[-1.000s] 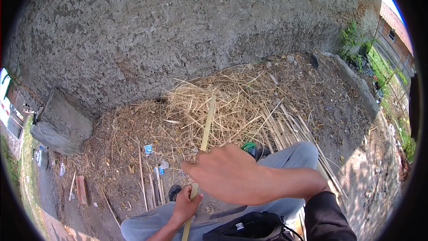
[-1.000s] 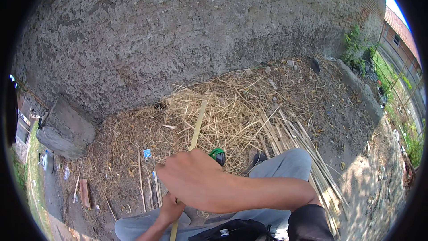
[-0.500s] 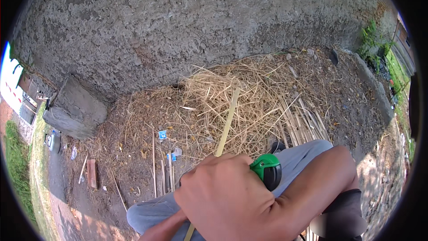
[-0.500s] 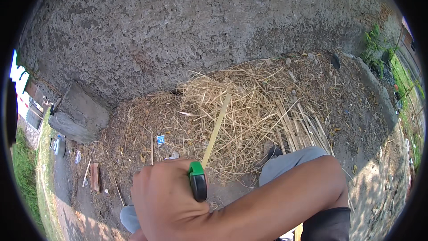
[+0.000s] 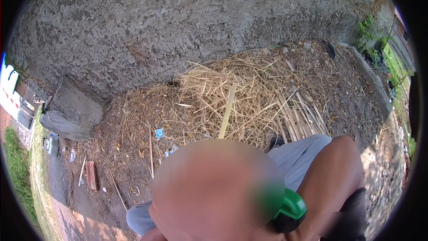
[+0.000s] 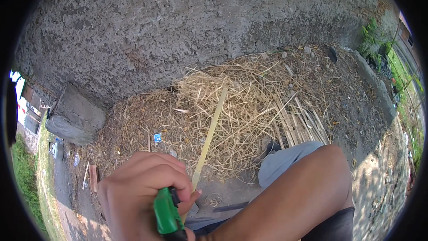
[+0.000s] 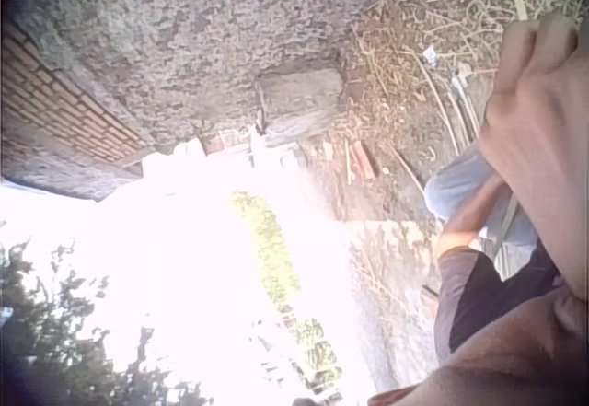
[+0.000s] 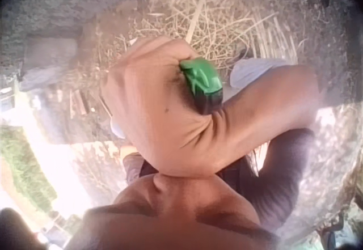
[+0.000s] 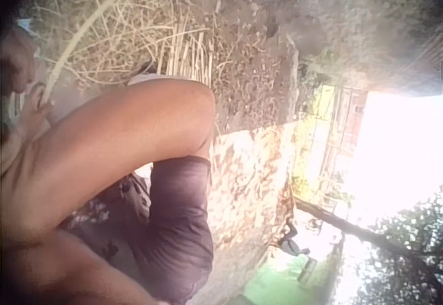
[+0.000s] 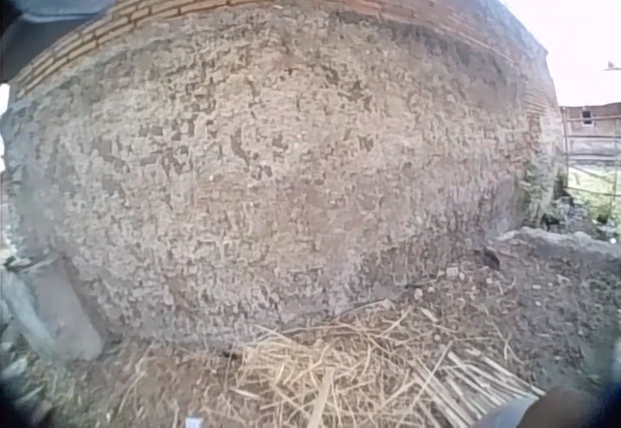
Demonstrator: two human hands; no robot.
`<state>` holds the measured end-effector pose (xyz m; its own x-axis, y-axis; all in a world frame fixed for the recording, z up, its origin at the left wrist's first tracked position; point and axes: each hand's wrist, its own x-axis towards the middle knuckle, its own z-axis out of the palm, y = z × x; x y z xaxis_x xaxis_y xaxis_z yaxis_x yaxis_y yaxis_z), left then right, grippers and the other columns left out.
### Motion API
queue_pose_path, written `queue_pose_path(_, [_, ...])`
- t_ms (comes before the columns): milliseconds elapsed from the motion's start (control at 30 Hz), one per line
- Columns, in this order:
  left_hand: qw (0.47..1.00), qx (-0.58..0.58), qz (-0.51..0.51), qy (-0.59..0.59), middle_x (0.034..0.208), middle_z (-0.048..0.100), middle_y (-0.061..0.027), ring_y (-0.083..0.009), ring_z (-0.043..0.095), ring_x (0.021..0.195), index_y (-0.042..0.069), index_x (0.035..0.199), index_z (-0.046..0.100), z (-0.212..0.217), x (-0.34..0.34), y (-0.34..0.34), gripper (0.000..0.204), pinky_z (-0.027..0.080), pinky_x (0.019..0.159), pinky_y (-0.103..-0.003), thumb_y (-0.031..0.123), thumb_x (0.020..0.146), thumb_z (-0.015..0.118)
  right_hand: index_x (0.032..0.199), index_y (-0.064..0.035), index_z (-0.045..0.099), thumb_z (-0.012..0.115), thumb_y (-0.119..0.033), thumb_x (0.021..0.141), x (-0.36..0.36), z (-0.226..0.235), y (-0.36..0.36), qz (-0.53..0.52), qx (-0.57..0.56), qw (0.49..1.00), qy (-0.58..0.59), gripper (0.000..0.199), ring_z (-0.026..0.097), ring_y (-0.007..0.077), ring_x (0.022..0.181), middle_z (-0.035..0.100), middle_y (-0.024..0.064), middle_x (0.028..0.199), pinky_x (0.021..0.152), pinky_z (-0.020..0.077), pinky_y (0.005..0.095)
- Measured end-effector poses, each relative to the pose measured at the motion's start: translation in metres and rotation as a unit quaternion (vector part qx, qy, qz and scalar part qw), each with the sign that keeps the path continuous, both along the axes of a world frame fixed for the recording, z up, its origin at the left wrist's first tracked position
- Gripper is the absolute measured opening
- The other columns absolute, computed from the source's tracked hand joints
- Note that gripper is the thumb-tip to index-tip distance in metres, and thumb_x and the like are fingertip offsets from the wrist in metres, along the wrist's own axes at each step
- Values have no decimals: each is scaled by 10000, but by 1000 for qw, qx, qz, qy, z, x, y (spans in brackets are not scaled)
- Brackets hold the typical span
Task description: The person shaves a bamboo strip using a utility knife, scrapes the bamboo with a machete, and shaves it with the utility knife.
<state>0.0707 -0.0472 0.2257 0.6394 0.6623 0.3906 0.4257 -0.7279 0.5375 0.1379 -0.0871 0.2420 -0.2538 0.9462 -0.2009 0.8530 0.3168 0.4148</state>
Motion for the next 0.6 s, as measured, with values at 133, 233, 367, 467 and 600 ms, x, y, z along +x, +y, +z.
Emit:
queue_pose_path(133, [973, -226, 7, -39, 671, 611, -106, -190, 631, 676, 6, 763, 604, -125, -32, 19, 183, 468, 599, -314, 141, 708, 714, 928, -70, 671, 736, -226, 749, 30, -7, -19, -100, -15, 989, -105, 246, 650, 287, 677, 637, 113, 764, 557, 481, 413])
queue_pose_path(233, [919, -376, 122, -11, 707, 624, -116, -194, 631, 691, -8, 829, 605, -234, -98, 16, 226, 476, 620, -321, 178, 751, 709, 1004, -72, 696, 635, -262, 887, 85, -63, 27, -85, 93, 952, 280, 231, 642, 321, 626, 626, 100, 719, 539, 449, 435])
queue_pose_path(367, [908, -406, 103, -9, 730, 631, -111, -178, 618, 693, -17, 884, 603, -272, -100, 15, 251, 473, 627, -317, 194, 798, 709, 1072, 13, 667, 639, -212, 922, 113, -181, 38, -224, 90, 801, 548, 272, 678, 299, 685, 689, 168, 778, 602, 512, 411])
queue_pose_path(467, [918, -387, 87, 5, 689, 610, -70, -120, 578, 653, -3, 851, 592, -264, -96, 17, 195, 441, 585, -279, 133, 812, 727, 1112, 10, 662, 635, -186, 935, 107, -277, 34, -199, 176, 697, 666, 266, 668, 224, 648, 702, 142, 794, 600, 510, 366])
queue_pose_path(600, [899, -432, 73, 22, 718, 600, -38, -66, 503, 652, -19, 976, 552, -272, -100, 16, 261, 417, 582, -263, 192, 906, 688, 1159, 46, 628, 618, -158, 959, 96, -315, 38, -275, 85, 543, 789, 287, 577, 78, 597, 668, 60, 759, 542, 470, 256])
